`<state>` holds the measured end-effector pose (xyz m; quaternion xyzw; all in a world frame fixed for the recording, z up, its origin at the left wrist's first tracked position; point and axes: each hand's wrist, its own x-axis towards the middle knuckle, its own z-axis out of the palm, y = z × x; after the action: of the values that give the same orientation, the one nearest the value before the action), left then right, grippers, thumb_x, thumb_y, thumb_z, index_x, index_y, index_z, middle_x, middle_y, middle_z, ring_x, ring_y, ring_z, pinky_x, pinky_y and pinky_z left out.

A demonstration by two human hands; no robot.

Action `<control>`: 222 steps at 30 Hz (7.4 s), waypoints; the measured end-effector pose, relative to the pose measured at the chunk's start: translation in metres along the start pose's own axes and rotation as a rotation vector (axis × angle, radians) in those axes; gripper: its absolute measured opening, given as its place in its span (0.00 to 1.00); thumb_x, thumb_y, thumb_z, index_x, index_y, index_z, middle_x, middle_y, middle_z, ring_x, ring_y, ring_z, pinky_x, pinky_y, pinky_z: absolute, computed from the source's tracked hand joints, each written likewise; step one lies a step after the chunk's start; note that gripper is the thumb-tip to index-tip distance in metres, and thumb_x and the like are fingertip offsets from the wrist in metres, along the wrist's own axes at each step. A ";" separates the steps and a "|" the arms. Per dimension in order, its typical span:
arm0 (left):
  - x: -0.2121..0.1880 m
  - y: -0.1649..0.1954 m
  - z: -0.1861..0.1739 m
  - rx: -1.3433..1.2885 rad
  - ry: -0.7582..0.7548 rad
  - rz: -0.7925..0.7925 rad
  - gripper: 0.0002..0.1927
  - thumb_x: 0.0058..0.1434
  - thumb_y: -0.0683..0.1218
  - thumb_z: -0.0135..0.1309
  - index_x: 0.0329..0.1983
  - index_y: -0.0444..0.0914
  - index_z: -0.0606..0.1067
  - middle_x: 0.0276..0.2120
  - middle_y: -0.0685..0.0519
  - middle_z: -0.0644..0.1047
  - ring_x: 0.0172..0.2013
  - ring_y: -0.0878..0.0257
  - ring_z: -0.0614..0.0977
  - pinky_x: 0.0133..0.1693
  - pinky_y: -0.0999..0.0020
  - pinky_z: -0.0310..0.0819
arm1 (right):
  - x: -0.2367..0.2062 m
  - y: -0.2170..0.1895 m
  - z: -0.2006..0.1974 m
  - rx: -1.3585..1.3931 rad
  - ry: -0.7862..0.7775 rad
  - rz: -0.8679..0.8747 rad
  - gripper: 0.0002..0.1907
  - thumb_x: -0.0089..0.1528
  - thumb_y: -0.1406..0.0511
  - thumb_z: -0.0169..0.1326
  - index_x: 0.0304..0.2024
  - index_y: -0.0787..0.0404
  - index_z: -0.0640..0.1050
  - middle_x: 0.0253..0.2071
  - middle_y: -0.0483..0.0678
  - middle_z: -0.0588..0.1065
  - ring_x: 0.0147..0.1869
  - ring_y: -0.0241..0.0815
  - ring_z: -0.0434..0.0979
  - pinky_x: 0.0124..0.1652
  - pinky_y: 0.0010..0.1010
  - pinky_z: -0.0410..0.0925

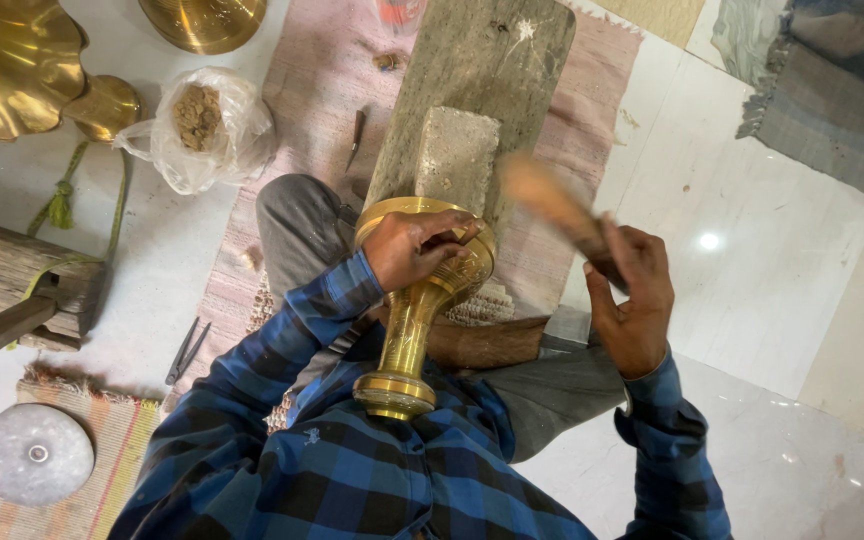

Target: The person sits on the floor with a brass vase held between their feet and lap, and decorates its flared rim by hammering a small punch against the metal with a wooden mallet, working around the rim to form a raised pattern. They reposition the vase and continue hammering different sections of the design.

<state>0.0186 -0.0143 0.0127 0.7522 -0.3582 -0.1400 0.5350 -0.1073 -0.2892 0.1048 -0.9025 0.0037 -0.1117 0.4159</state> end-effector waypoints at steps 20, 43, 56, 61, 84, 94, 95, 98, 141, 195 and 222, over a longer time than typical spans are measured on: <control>0.000 0.000 0.002 -0.008 0.041 0.082 0.21 0.61 0.42 0.65 0.58 0.40 0.78 0.52 0.48 0.83 0.45 0.59 0.88 0.47 0.68 0.85 | -0.025 0.002 0.008 -0.437 0.000 0.017 0.35 0.62 0.75 0.56 0.71 0.49 0.71 0.50 0.52 0.72 0.50 0.48 0.72 0.48 0.39 0.65; -0.021 0.014 0.019 0.088 0.264 -0.040 0.21 0.61 0.44 0.67 0.56 0.37 0.77 0.44 0.44 0.84 0.39 0.59 0.88 0.40 0.68 0.85 | 0.014 -0.023 -0.010 -0.372 -0.128 -0.109 0.36 0.61 0.76 0.55 0.70 0.48 0.70 0.52 0.55 0.71 0.54 0.49 0.75 0.53 0.41 0.75; -0.010 0.000 0.011 0.111 0.087 -0.054 0.24 0.61 0.45 0.66 0.61 0.41 0.76 0.44 0.45 0.84 0.37 0.57 0.89 0.40 0.67 0.86 | -0.005 -0.011 -0.005 -0.136 0.037 0.001 0.29 0.65 0.74 0.56 0.68 0.52 0.71 0.55 0.55 0.70 0.58 0.47 0.73 0.55 0.36 0.73; -0.010 0.002 0.011 0.113 0.137 0.008 0.23 0.61 0.45 0.66 0.60 0.40 0.76 0.47 0.45 0.83 0.39 0.56 0.88 0.41 0.66 0.85 | -0.009 -0.011 -0.004 -0.669 -0.089 -0.022 0.34 0.60 0.77 0.59 0.67 0.49 0.76 0.50 0.52 0.75 0.52 0.50 0.73 0.51 0.44 0.69; -0.004 0.010 0.009 0.192 0.008 -0.056 0.21 0.63 0.46 0.65 0.59 0.44 0.77 0.46 0.49 0.84 0.36 0.57 0.88 0.40 0.67 0.85 | -0.016 -0.015 -0.005 -0.607 -0.061 -0.065 0.31 0.64 0.76 0.57 0.68 0.46 0.76 0.51 0.49 0.75 0.55 0.48 0.72 0.55 0.42 0.66; -0.009 0.016 0.010 0.176 0.085 -0.036 0.21 0.62 0.45 0.65 0.59 0.43 0.77 0.44 0.48 0.84 0.38 0.57 0.88 0.40 0.67 0.84 | -0.023 -0.012 -0.002 -0.369 0.046 -0.027 0.35 0.62 0.77 0.55 0.69 0.48 0.70 0.56 0.52 0.71 0.56 0.45 0.74 0.52 0.36 0.73; -0.009 0.016 0.011 0.181 0.077 -0.047 0.21 0.62 0.45 0.65 0.58 0.43 0.77 0.43 0.48 0.84 0.38 0.58 0.88 0.40 0.67 0.84 | -0.022 -0.011 -0.002 -0.568 0.050 -0.101 0.35 0.61 0.77 0.56 0.68 0.45 0.71 0.54 0.49 0.72 0.54 0.45 0.75 0.51 0.39 0.71; -0.006 0.014 0.009 0.149 0.085 0.013 0.21 0.60 0.44 0.65 0.58 0.43 0.78 0.44 0.47 0.84 0.38 0.57 0.88 0.40 0.66 0.84 | -0.023 -0.009 0.001 -0.170 0.185 0.011 0.30 0.65 0.74 0.57 0.68 0.44 0.71 0.51 0.44 0.71 0.49 0.41 0.72 0.48 0.35 0.69; 0.014 -0.019 -0.010 -0.040 0.131 -0.080 0.27 0.63 0.45 0.63 0.65 0.37 0.71 0.63 0.37 0.74 0.43 0.55 0.88 0.45 0.62 0.87 | 0.010 0.023 0.002 -0.477 -0.180 0.068 0.36 0.63 0.70 0.56 0.75 0.51 0.65 0.46 0.58 0.74 0.43 0.55 0.78 0.42 0.43 0.74; -0.022 0.023 0.039 -0.136 0.659 -0.289 0.23 0.63 0.37 0.63 0.61 0.38 0.74 0.37 0.48 0.85 0.37 0.65 0.88 0.40 0.72 0.85 | 0.085 -0.030 -0.009 -1.172 -0.337 -0.516 0.29 0.63 0.71 0.56 0.65 0.41 0.77 0.44 0.47 0.75 0.44 0.46 0.70 0.48 0.43 0.61; -0.030 0.017 0.060 -0.243 0.815 -0.183 0.09 0.65 0.36 0.63 0.47 0.31 0.77 0.37 0.49 0.84 0.38 0.68 0.86 0.42 0.73 0.84 | 0.086 -0.083 -0.005 -0.361 -0.330 -0.379 0.32 0.64 0.75 0.52 0.71 0.51 0.72 0.52 0.54 0.72 0.52 0.50 0.68 0.53 0.49 0.63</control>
<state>-0.0448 -0.0389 -0.0001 0.7062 -0.0305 0.0802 0.7028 -0.0313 -0.2477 0.1874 -0.9524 -0.2124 -0.0369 0.2156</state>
